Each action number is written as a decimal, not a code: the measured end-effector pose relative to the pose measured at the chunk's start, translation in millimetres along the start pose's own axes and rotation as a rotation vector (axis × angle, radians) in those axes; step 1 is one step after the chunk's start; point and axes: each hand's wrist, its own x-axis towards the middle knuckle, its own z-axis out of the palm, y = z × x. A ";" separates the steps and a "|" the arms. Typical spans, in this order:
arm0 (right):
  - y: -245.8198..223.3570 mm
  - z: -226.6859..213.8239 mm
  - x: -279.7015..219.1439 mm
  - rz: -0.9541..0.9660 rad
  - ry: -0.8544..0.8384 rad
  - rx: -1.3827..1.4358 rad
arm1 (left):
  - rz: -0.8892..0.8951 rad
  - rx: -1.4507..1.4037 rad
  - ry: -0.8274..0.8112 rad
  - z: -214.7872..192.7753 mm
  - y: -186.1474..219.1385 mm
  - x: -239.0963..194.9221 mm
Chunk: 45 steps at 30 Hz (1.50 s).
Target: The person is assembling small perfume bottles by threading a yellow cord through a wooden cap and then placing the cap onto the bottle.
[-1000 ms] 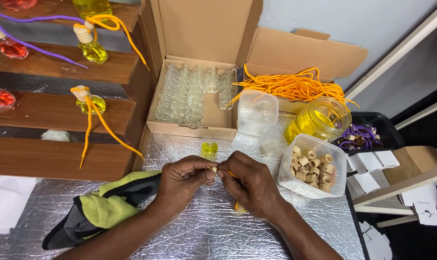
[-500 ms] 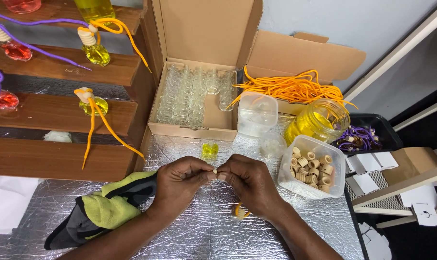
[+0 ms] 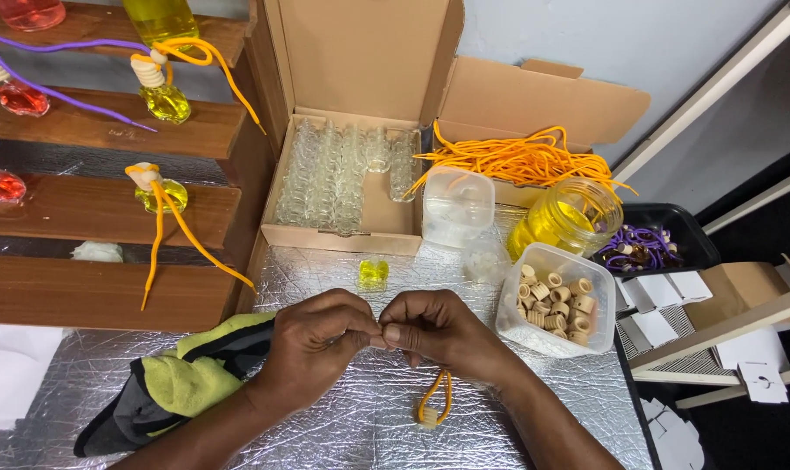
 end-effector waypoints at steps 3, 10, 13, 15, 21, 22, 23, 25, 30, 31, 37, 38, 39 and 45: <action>-7.0 2.5 -3.7 0.030 -0.023 0.017 | 0.040 0.068 -0.050 -8.3 10.6 4.9; -13.9 1.2 -4.7 0.003 0.111 -0.166 | 0.031 -0.077 0.156 -30.2 24.9 21.4; -16.1 1.2 -7.1 0.002 0.096 -0.150 | 0.056 -0.204 0.208 -36.1 34.7 24.6; -11.7 0.2 -5.9 -0.090 0.050 -0.120 | 0.088 -0.233 0.298 -40.6 39.9 26.1; -10.0 -4.5 -4.3 -0.311 0.021 -0.103 | 0.077 -0.145 0.604 -76.1 36.2 30.3; -11.0 -4.5 -4.7 -0.308 0.020 -0.103 | 0.075 -0.146 0.606 -77.0 35.4 31.0; -12.0 -4.4 -5.1 -0.324 0.018 -0.128 | 0.065 -0.132 0.606 -78.0 34.6 31.7; -12.3 -1.4 -5.6 -0.332 0.012 -0.147 | 0.046 -0.116 0.607 -78.2 35.5 32.2; -15.9 5.0 -4.4 -0.266 0.077 -0.333 | 0.036 -0.255 0.540 -59.4 33.5 38.3; -12.9 6.1 -3.8 -0.269 0.076 -0.333 | 0.039 -0.254 0.540 -52.2 29.5 32.2; -3.2 4.4 -1.7 -0.113 0.054 -0.217 | 0.142 -0.122 -0.158 -11.6 31.8 6.9; -1.2 3.3 -1.6 -0.104 0.079 -0.196 | 0.383 -0.016 -0.289 -6.7 28.1 1.7; 0.8 1.8 -1.8 -0.095 0.105 -0.175 | 0.619 0.095 -0.425 -1.3 24.6 -3.3; -6.9 2.3 -0.8 -0.258 0.194 -0.019 | 0.382 0.362 0.062 13.0 17.3 -7.2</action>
